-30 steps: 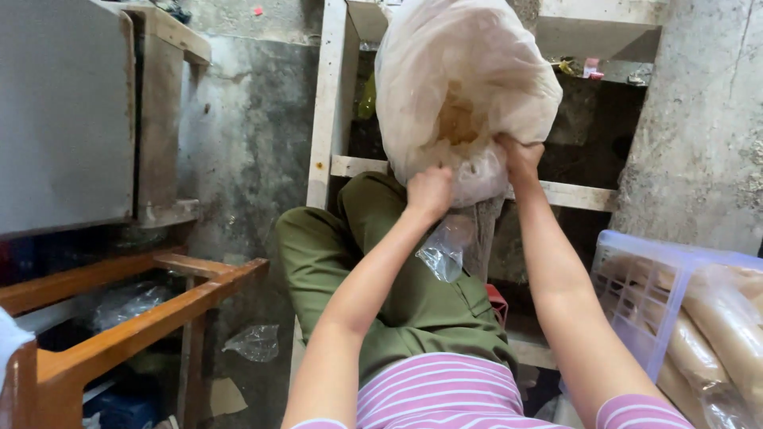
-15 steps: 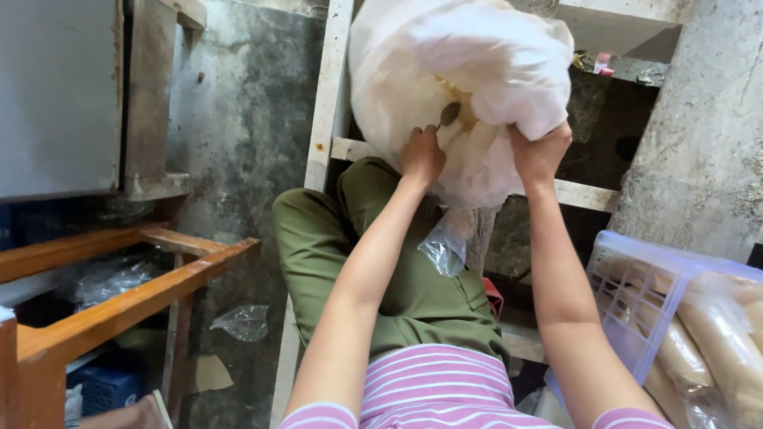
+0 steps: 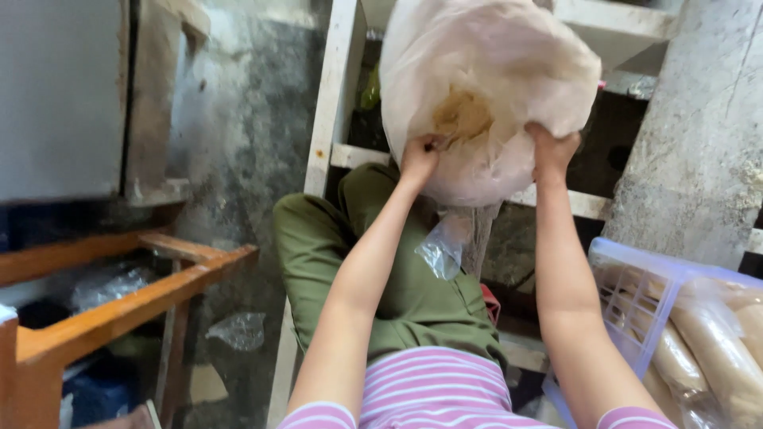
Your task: The person is packaging a paste-like food ingredient by scooping it from a large bulk bag into small plastic bags using a spoon.
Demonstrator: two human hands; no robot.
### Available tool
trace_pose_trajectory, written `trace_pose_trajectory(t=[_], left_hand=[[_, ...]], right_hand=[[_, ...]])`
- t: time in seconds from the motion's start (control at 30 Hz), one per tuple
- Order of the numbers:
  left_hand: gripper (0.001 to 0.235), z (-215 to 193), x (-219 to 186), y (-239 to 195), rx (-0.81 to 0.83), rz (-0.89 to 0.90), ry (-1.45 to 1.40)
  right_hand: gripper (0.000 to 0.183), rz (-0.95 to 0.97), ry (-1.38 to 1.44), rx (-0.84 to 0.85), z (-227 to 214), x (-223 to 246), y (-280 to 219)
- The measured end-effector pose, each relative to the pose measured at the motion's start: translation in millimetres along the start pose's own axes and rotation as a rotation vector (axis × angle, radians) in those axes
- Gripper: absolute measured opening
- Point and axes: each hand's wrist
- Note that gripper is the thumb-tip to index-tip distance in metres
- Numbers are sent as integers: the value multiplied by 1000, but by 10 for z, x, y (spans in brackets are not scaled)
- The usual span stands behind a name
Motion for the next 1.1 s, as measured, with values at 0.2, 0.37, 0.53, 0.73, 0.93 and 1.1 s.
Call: trace_pose_trajectory(t=[0.2,0.37,0.53,0.73,0.93,1.1], left_hand=[[40,-458,-738,-352,34,12,24],[36,-493,-628,-388,56,55,6],[34,-495,-402,-298,82,166,6],[47,-796,-663,-792,81,273,103],[44,-1135,-994,-1186,150,167,119],[42,-1332,-1160,-1393,118,184,114]], right_hand=[[75,176,305,10,60,-231,-194],[91,496,295,67,-18,-114,-693],[120,468,41,147,-613,-256,-808],[34,-341,-14,196,-1221,759,-1584],[19,-357,-280,760,-1159,1950,-2724],[35,-265,-959,878,-678,1449,-2924]])
Point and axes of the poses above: each hand's wrist, its own y-axis towards the middle knuckle, its own z-axis out of the palm, x = y × z
